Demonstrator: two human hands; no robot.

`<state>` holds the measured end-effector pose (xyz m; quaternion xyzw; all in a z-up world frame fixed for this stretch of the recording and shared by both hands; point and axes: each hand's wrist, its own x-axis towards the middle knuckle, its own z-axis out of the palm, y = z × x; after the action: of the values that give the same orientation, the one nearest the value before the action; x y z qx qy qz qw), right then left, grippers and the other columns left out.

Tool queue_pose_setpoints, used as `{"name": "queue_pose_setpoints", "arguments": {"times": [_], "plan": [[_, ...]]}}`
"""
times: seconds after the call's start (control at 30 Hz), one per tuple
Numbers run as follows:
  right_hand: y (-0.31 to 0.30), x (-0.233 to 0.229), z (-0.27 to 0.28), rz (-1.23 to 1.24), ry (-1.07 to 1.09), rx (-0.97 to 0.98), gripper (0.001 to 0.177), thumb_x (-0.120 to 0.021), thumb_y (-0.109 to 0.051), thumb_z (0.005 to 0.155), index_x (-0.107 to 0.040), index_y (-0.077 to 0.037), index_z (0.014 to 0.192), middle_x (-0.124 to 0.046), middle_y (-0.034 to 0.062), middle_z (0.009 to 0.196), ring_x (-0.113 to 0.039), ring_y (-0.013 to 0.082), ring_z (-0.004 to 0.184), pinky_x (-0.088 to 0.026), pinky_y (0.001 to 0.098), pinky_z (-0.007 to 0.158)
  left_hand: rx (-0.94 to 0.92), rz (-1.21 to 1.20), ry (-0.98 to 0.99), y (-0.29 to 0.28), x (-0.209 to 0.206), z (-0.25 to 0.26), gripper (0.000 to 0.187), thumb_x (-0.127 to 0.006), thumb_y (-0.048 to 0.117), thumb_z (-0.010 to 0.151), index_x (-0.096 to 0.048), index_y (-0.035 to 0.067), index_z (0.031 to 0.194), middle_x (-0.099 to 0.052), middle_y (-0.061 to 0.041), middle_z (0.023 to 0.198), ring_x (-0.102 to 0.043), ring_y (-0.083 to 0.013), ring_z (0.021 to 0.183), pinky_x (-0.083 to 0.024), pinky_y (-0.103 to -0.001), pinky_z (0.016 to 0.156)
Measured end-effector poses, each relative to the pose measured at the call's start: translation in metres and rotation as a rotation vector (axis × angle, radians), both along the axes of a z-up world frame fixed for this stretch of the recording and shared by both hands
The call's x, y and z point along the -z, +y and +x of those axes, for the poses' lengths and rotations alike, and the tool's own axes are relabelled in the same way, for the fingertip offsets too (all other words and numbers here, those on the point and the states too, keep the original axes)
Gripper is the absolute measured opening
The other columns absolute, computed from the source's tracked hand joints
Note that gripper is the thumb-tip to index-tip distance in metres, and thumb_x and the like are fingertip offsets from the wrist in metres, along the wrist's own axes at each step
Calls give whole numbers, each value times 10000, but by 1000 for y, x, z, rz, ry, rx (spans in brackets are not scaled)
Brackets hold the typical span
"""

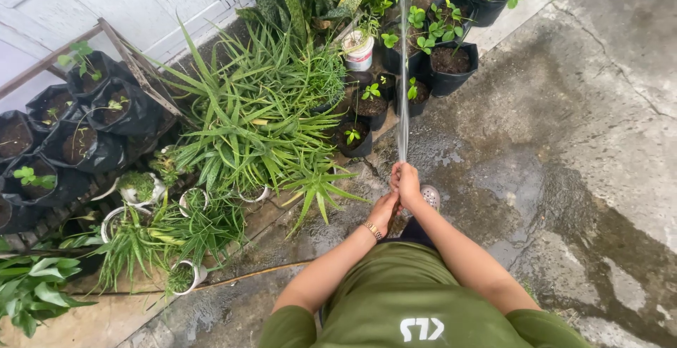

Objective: Watering several potted plants and seedlings in an outdoor area using a garden hose.

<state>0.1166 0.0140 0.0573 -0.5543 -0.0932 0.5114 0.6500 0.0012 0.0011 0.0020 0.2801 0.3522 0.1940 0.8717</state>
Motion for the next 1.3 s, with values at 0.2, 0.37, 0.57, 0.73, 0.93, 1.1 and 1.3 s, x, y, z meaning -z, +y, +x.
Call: {"name": "queue_pose_setpoints", "arguments": {"times": [0.2, 0.37, 0.57, 0.73, 0.93, 1.1, 1.3], "plan": [[0, -15, -4, 15, -35, 20, 306, -362, -247, 981, -491, -41, 795, -335, 6, 514, -279, 119, 411, -253, 307, 384, 24, 69, 16, 1, -1, 0, 317, -556, 382, 1073, -618, 101, 941, -592, 17, 816, -529, -93, 748, -429, -249, 677], [-2, -16, -4, 29, -31, 8, 298, -363, -232, 991, -483, -37, 801, -355, 7, 532, -287, 116, 419, -247, 303, 386, 25, 68, 39, 2, -4, 1, 321, -552, 383, 1067, -625, 96, 941, -597, 18, 814, -530, -92, 744, -424, -252, 672], [-2, -17, -5, 65, -31, 38, 289, -336, -229, 987, -478, -48, 812, -352, 10, 523, -289, 121, 404, -248, 305, 374, 23, 99, 28, 2, -5, 0, 301, -548, 373, 1056, -635, 100, 961, -600, 27, 819, -529, -85, 744, -422, -248, 672], [-1, -8, -5, -23, -20, 6, 260, -353, -202, 966, -483, -37, 812, -355, 19, 518, -300, 132, 400, -259, 310, 374, 5, 46, 9, -1, 0, -1, 305, -560, 363, 1062, -622, 89, 943, -615, 12, 821, -545, -97, 747, -422, -254, 670], [-3, -11, -7, 24, -55, 31, 312, -342, -244, 1002, -484, -40, 815, -350, 8, 526, -293, 121, 412, -242, 305, 380, 6, 73, 47, -1, 0, -1, 287, -567, 356, 1054, -627, 97, 945, -609, 17, 819, -539, -91, 742, -426, -250, 672], [-2, -8, -7, 5, -56, 35, 311, -335, -239, 996, -483, -36, 812, -345, 13, 518, -291, 130, 404, -258, 313, 378, 21, 76, 71, 0, 3, 0, 318, -567, 376, 1058, -616, 86, 937, -600, 9, 797, -542, -97, 731, -431, -253, 666], [-2, -12, -7, -7, -31, 34, 264, -353, -223, 962, -485, -44, 818, -362, 22, 509, -300, 140, 398, -254, 321, 379, 9, 37, 28, -2, 2, -1, 308, -564, 370, 1056, -621, 90, 943, -608, 14, 802, -540, -99, 727, -431, -249, 661]]}}
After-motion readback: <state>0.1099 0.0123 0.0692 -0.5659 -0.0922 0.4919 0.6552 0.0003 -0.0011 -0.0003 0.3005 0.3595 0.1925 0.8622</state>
